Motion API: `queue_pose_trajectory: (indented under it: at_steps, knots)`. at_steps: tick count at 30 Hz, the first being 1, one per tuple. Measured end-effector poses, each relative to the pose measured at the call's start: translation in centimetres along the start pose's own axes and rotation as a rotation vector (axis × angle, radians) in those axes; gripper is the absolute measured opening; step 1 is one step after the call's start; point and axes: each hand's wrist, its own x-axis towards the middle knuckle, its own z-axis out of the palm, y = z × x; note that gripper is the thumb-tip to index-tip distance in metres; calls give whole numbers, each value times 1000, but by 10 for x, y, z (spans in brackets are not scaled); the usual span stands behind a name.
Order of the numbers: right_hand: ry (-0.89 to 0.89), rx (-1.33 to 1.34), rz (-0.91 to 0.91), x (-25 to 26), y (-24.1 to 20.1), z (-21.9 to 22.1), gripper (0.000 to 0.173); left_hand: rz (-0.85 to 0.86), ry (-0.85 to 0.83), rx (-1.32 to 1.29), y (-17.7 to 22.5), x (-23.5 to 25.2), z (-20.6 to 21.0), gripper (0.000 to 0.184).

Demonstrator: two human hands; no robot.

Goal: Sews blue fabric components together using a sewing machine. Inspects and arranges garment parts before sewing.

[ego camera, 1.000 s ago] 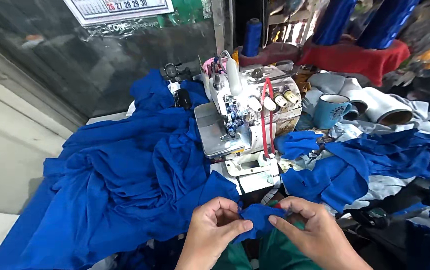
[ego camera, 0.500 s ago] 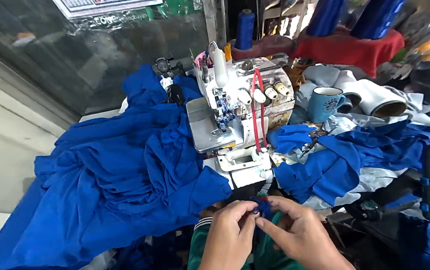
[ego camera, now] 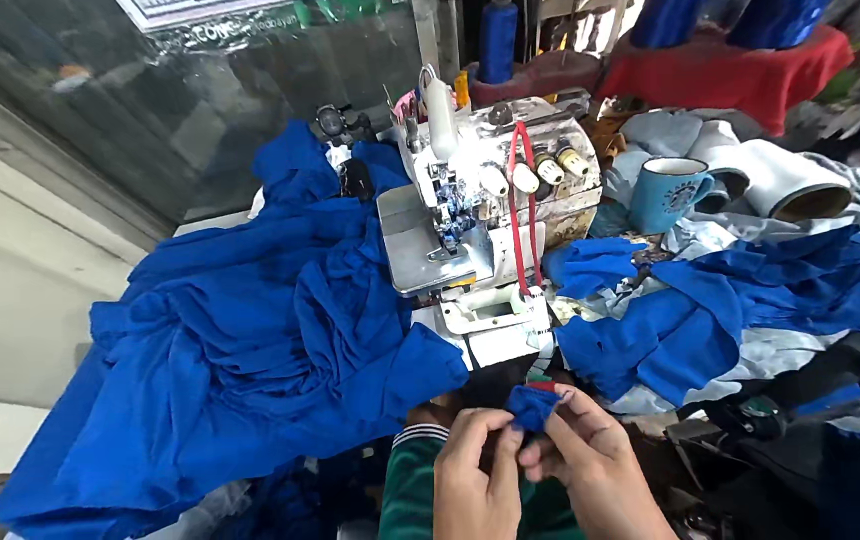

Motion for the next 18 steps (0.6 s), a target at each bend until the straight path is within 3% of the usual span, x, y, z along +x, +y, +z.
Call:
queue_pose_trajectory:
  at_steps: [3, 5, 7, 9, 12, 15, 18]
  knots:
    - [-28, 117, 251, -5, -1, -4, 29, -404, -163, -525, 7, -5, -17, 24]
    - [-115, 47, 328, -2, -4, -4, 29, -489, -224, -609, 9, -4, -22, 29]
    - [-166, -122, 245, 14, -4, 0, 27, -317, -181, -377, 9, 4, -19, 28]
    - [-134, -318, 20, 22, -3, 0, 32, -94, -66, -143, 7, 14, -19, 25]
    - [-108, -383, -293, 1, -15, -1, 27, 90, -12, -40, 12, 23, -34, 20]
    - [-180, -272, -260, -24, -20, 3, 22, 268, -21, -25, 9, 18, -33, 20]
    - [-116, -187, -181, -22, -18, 4, 29, 382, -43, -39, 8, 3, -17, 14]
